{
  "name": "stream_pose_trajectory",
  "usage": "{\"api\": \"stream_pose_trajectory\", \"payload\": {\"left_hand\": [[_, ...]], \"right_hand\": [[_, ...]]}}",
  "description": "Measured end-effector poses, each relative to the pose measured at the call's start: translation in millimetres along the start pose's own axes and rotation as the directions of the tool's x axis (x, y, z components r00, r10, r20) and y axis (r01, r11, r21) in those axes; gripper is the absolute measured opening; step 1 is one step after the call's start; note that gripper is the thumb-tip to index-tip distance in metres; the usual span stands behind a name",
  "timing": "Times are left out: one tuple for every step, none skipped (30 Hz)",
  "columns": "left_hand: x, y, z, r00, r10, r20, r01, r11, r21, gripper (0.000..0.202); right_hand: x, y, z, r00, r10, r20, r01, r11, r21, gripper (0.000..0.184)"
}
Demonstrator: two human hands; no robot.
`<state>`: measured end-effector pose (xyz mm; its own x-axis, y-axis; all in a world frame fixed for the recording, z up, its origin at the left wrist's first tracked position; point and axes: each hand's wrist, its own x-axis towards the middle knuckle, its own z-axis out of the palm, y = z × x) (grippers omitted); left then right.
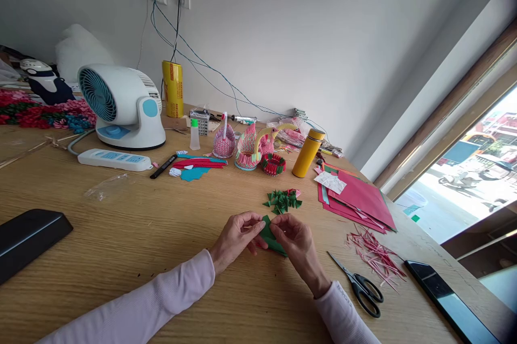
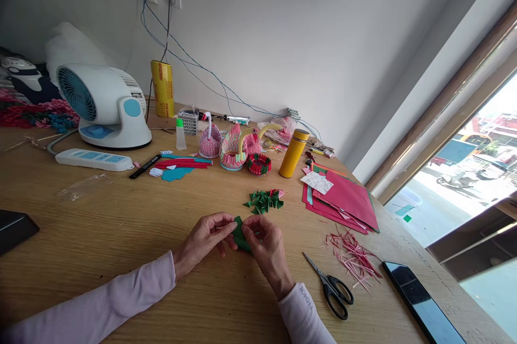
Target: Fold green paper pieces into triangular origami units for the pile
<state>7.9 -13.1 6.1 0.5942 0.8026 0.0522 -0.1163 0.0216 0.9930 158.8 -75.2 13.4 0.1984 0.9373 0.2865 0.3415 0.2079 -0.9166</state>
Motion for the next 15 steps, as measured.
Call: {"api": "stream_pose_trajectory", "payload": {"left_hand": [[0.0, 0.3, -0.1, 1.0, -0.002, 0.002, 0.002, 1.0, 0.014, 0.035], [0.0, 0.6, -0.2, 1.0, -0.003, 0.005, 0.003, 1.0, 0.024, 0.035], [-0.2, 1.0, -0.2, 1.0, 0.002, 0.014, -0.002, 1.0, 0.029, 0.034], [-0.3, 1.2, -0.2, 0.999, 0.013, 0.031, -0.014, 0.999, 0.031, 0.034], [-0.5, 1.4, -0.3, 0.998, 0.029, 0.054, -0.03, 0.999, 0.031, 0.034], [-0.7, 1.4, -0.4, 0.996, 0.043, 0.075, -0.045, 0.999, 0.029, 0.034], [-0.9, 1.3, -0.5, 0.994, 0.053, 0.093, -0.056, 0.998, 0.027, 0.034], [-1.0, 1.3, -0.7, 0.993, 0.057, 0.104, -0.06, 0.998, 0.027, 0.034], [-1.2, 1.3, -0.9, 0.993, 0.055, 0.108, -0.058, 0.998, 0.028, 0.034], [-1.3, 1.6, -1.0, 0.993, 0.05, 0.109, -0.054, 0.998, 0.032, 0.035], [-1.6, 2.0, -1.0, 0.993, 0.049, 0.11, -0.053, 0.998, 0.035, 0.035], [-1.9, 2.8, -0.9, 0.993, 0.05, 0.11, -0.055, 0.998, 0.04, 0.035], [-2.3, 3.7, -0.7, 0.992, 0.053, 0.111, -0.058, 0.997, 0.045, 0.035], [-2.7, 4.6, -0.3, 0.993, 0.053, 0.109, -0.058, 0.997, 0.051, 0.034], [-3.3, 5.5, 0.1, 0.993, 0.05, 0.104, -0.056, 0.997, 0.058, 0.034]], "right_hand": [[-0.6, -0.7, 0.0, 1.0, -0.006, 0.005, 0.006, 1.0, -0.007, 0.024], [-1.0, -0.8, 0.1, 1.0, -0.012, 0.009, 0.012, 1.0, -0.013, 0.024], [-1.2, -0.1, 0.1, 1.0, -0.018, 0.015, 0.018, 1.0, -0.017, 0.025], [-1.1, 1.3, 0.2, 0.999, -0.023, 0.022, 0.024, 1.0, -0.021, 0.026], [-0.8, 3.3, 0.4, 0.999, -0.026, 0.031, 0.026, 0.999, -0.022, 0.027], [-0.3, 5.8, 0.6, 0.999, -0.027, 0.038, 0.028, 0.999, -0.022, 0.027], [0.3, 8.5, 0.8, 0.999, -0.028, 0.044, 0.029, 0.999, -0.018, 0.028], [0.9, 11.0, 1.0, 0.998, -0.031, 0.047, 0.031, 0.999, -0.012, 0.028], [1.5, 13.1, 1.3, 0.998, -0.034, 0.05, 0.034, 0.999, -0.001, 0.027], [1.8, 14.5, 1.5, 0.998, -0.039, 0.056, 0.038, 0.999, 0.013, 0.027], [1.9, 15.0, 1.7, 0.997, -0.045, 0.062, 0.043, 0.999, 0.029, 0.027], [1.7, 14.5, 1.8, 0.996, -0.051, 0.069, 0.048, 0.998, 0.045, 0.026], [1.3, 13.2, 1.8, 0.996, -0.054, 0.076, 0.05, 0.997, 0.058, 0.025], [0.6, 11.1, 1.7, 0.995, -0.056, 0.079, 0.051, 0.996, 0.066, 0.025], [-0.2, 8.5, 1.4, 0.995, -0.054, 0.08, 0.048, 0.996, 0.07, 0.025]]}}
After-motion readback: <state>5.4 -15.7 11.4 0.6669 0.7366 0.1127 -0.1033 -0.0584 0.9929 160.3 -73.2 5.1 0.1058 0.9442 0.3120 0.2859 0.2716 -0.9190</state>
